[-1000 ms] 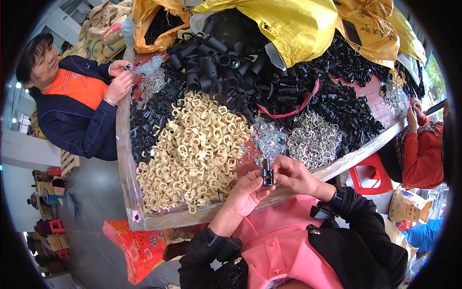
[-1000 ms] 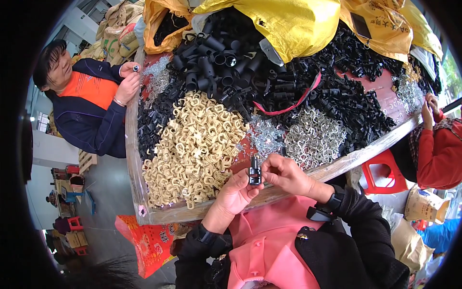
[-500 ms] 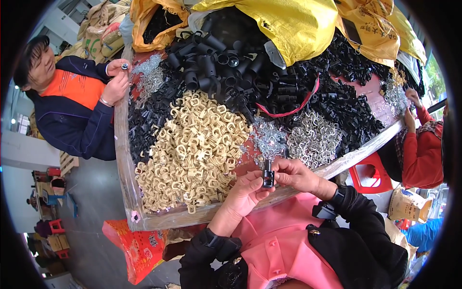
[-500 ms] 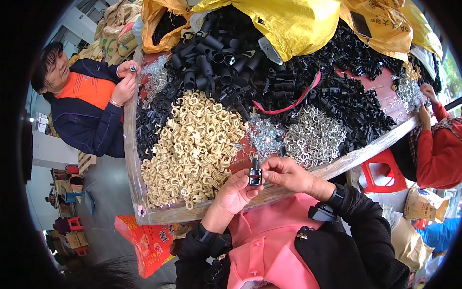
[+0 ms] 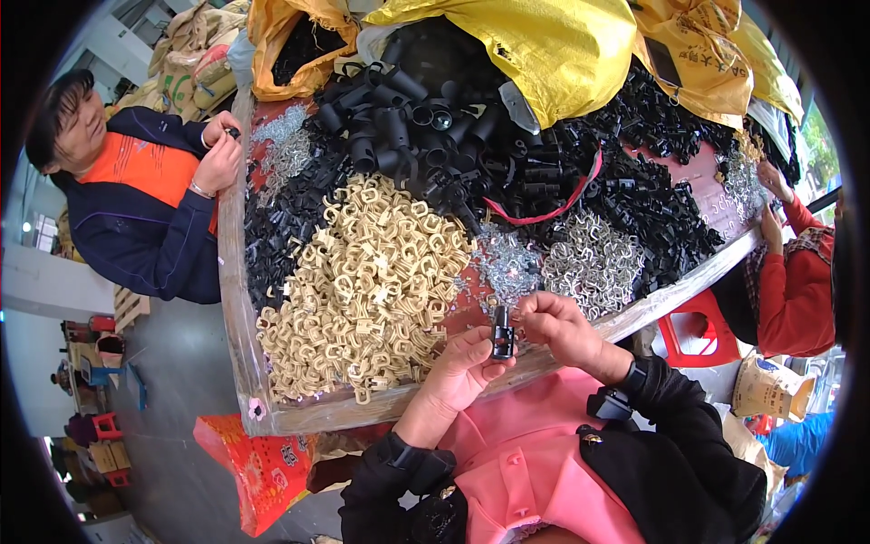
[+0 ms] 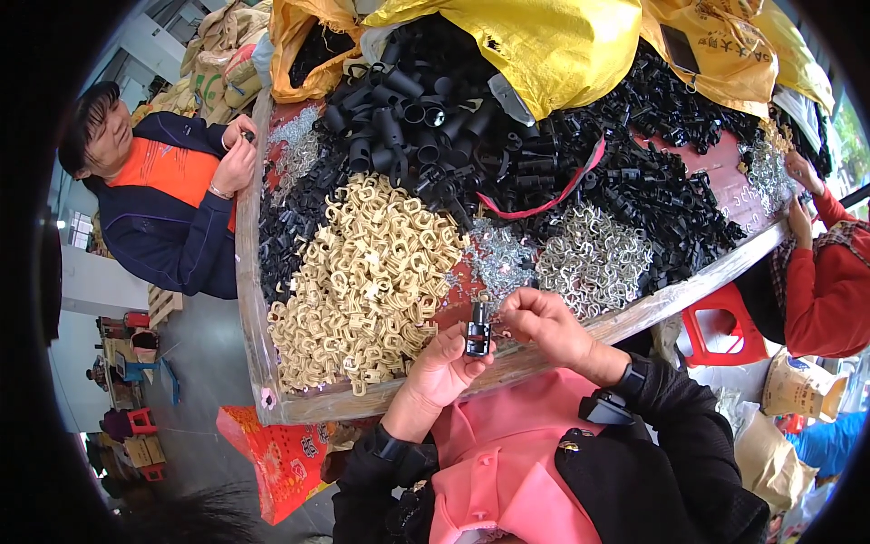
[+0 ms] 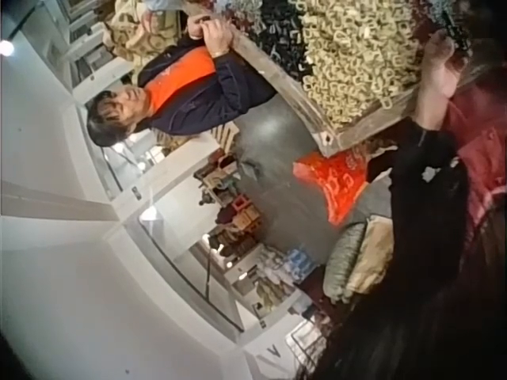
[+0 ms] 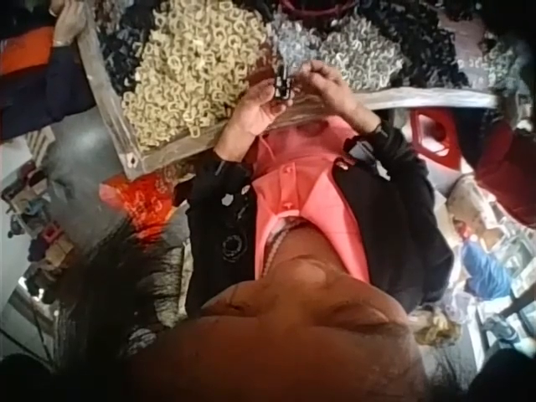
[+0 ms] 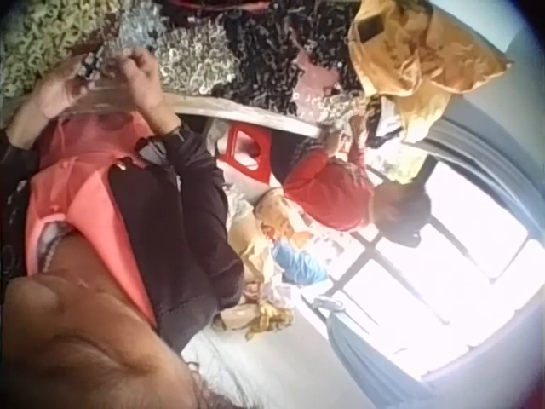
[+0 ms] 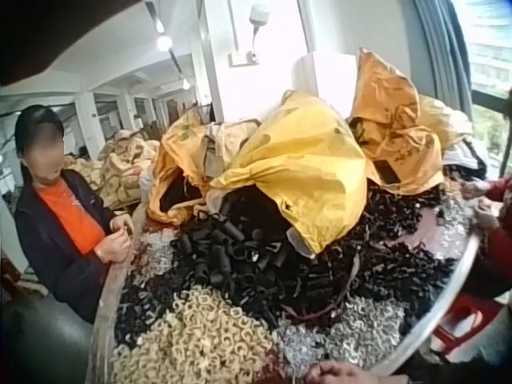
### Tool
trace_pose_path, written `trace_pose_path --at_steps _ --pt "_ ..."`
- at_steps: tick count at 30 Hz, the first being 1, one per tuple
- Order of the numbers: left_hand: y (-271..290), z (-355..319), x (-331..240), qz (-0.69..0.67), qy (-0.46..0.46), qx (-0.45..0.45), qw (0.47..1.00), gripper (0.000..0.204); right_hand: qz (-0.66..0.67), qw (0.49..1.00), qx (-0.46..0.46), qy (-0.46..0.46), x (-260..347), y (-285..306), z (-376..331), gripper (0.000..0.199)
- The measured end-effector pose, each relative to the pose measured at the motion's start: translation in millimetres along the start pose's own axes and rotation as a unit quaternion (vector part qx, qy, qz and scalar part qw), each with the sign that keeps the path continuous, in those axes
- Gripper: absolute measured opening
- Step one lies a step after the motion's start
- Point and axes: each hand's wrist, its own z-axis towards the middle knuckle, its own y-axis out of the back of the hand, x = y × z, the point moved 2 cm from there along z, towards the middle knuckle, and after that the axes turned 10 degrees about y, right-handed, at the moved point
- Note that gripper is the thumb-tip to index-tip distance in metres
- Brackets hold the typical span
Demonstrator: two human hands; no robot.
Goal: The person assembles components by hand, picking up a black plastic housing, inserting a small metal clip, and then pressing a black plastic plug into the housing. They repeat this process for each assembly, occasionally reaching into a yellow bag to retrieve more housings.
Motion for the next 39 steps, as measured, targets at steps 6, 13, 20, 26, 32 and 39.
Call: trace_pose_path --at_steps 6,13,20,26,32,39 --pt "-10.2 0.3 -4.7 0.051 -0.04 -0.052 0.997 0.031 -0.1 0.994 0.017 0.047 5.5 -3.3 -1.1 0.009" --pt "-16.1 -1.7 -6.1 0.073 -0.055 -0.075 0.993 0.03 -0.28 0.936 0.072 0.202 20.6 -8.1 -1.0 0.007" --pt "-13.2 -0.6 0.4 -0.036 -0.02 -0.002 0.999 0.031 -0.322 0.916 0.058 0.231 17.9 -17.5 -3.7 0.008" --pt "-12.0 -1.7 3.7 -0.035 -0.021 -0.016 0.999 0.029 -0.428 0.845 0.041 0.319 23.0 -22.9 -6.6 0.008" --pt "-14.3 -4.5 0.3 0.034 -0.063 -0.06 0.996 0.027 -0.275 0.939 0.039 0.203 12.7 -10.2 -8.3 0.01" --pt "-15.7 -5.7 0.1 0.05 -0.08 -0.088 0.992 0.027 -0.339 0.894 0.08 0.282 25.4 -16.5 -8.1 0.009"
